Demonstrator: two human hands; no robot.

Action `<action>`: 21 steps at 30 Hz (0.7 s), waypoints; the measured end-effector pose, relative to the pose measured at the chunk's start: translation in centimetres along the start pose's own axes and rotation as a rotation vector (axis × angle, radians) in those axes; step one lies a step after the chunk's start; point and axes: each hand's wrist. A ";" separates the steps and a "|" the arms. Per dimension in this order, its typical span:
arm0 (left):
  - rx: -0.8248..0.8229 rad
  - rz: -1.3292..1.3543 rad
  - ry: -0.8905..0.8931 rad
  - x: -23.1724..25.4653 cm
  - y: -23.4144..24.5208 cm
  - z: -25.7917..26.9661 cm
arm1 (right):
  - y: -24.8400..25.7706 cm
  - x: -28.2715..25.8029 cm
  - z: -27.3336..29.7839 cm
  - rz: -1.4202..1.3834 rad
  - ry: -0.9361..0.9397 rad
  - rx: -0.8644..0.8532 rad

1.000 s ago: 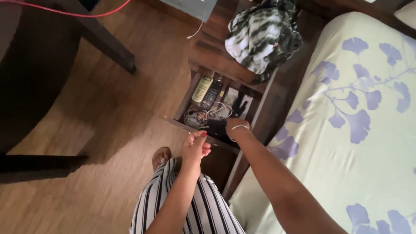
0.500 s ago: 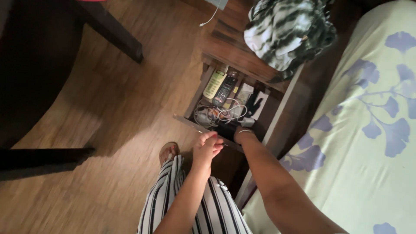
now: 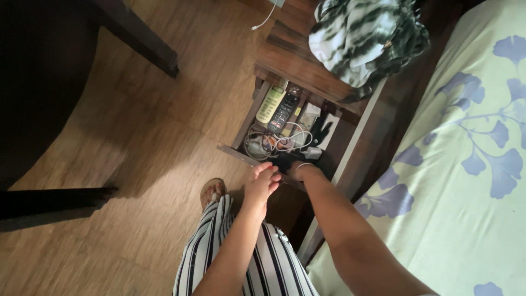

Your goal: The person gathers remote controls, power adapters, and cables from a bed, untangles and coils the cables, and places them into an open nightstand drawer. They handle each item one at a time, arranging them inside the drawer.

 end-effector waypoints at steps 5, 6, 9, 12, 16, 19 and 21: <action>0.059 0.014 -0.012 -1.2 1.7 -2.7 | 0.7 -5.0 6.1 -0.302 0.373 0.424; 0.106 0.028 0.013 -1.5 1.9 -3.4 | 0.6 -6.3 8.1 -0.458 0.398 0.389; 0.148 0.047 0.004 -2.1 2.4 -4.4 | -2.3 -7.1 10.9 -0.389 0.503 0.577; 0.142 -0.102 -0.060 -5.2 2.8 -7.6 | -4.0 -5.6 11.2 -0.167 0.532 0.746; 0.177 -0.130 -0.051 -3.6 2.2 -6.5 | -0.7 -6.9 13.0 -0.217 0.310 0.581; 0.211 -0.040 -0.008 -2.4 1.8 -5.8 | -0.5 -5.0 11.9 -0.628 0.446 0.648; 0.245 -0.034 -0.004 -2.4 2.2 -6.1 | 0.1 -6.4 14.0 -0.590 0.365 0.689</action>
Point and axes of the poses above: each hand's wrist, its own z-axis away from the middle knuckle, its own y-axis out of the back of the hand, x = y × z, and after that the axes turned 8 degrees about y, right-handed
